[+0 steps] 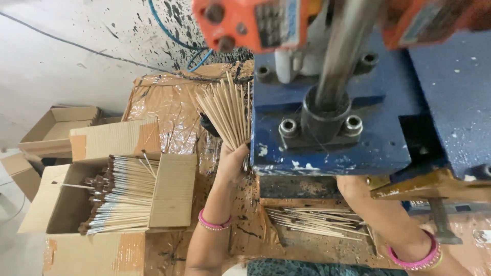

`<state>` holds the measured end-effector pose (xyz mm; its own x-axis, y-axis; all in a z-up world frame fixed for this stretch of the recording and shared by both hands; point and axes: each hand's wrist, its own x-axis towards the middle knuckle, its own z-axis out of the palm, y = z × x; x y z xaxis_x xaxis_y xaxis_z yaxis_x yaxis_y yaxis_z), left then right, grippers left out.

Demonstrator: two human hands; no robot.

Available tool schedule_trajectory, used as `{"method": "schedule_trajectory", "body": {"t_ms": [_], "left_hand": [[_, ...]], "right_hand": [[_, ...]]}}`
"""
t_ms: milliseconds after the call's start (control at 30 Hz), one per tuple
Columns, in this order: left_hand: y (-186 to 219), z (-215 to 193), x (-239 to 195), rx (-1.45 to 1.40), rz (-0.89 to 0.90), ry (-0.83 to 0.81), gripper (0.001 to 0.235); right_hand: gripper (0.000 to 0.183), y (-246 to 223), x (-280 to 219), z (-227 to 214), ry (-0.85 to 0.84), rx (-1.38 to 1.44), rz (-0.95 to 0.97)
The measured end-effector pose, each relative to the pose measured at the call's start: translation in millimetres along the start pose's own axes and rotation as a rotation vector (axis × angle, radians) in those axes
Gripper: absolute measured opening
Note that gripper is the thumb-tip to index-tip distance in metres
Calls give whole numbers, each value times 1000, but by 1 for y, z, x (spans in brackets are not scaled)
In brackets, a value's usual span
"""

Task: Using a machine to produce incense sticks by feeding raw sticks and removing coated ones.

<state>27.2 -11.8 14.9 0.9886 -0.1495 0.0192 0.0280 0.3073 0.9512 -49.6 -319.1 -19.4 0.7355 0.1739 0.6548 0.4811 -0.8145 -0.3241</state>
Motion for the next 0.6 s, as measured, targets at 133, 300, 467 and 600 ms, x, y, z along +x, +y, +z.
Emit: {"method": "schedule_trajectory", "body": {"t_ms": [133,300,467,600], "left_hand": [[22,20,-16,-147,-69,-1,34],[-37,-15,-47,-59,4,116,33],[-151,-67,-135,620,-268,427,28],[-130,-81,-171,423,128,391,33]], "right_hand": [[28,-42,27,-57,12,-74,-52],[29,-71,19,-111,4,-180,-101],[22,-5,-92,-111,-6,-696,-169],[28,5,-123,-154,349,0,722]]}}
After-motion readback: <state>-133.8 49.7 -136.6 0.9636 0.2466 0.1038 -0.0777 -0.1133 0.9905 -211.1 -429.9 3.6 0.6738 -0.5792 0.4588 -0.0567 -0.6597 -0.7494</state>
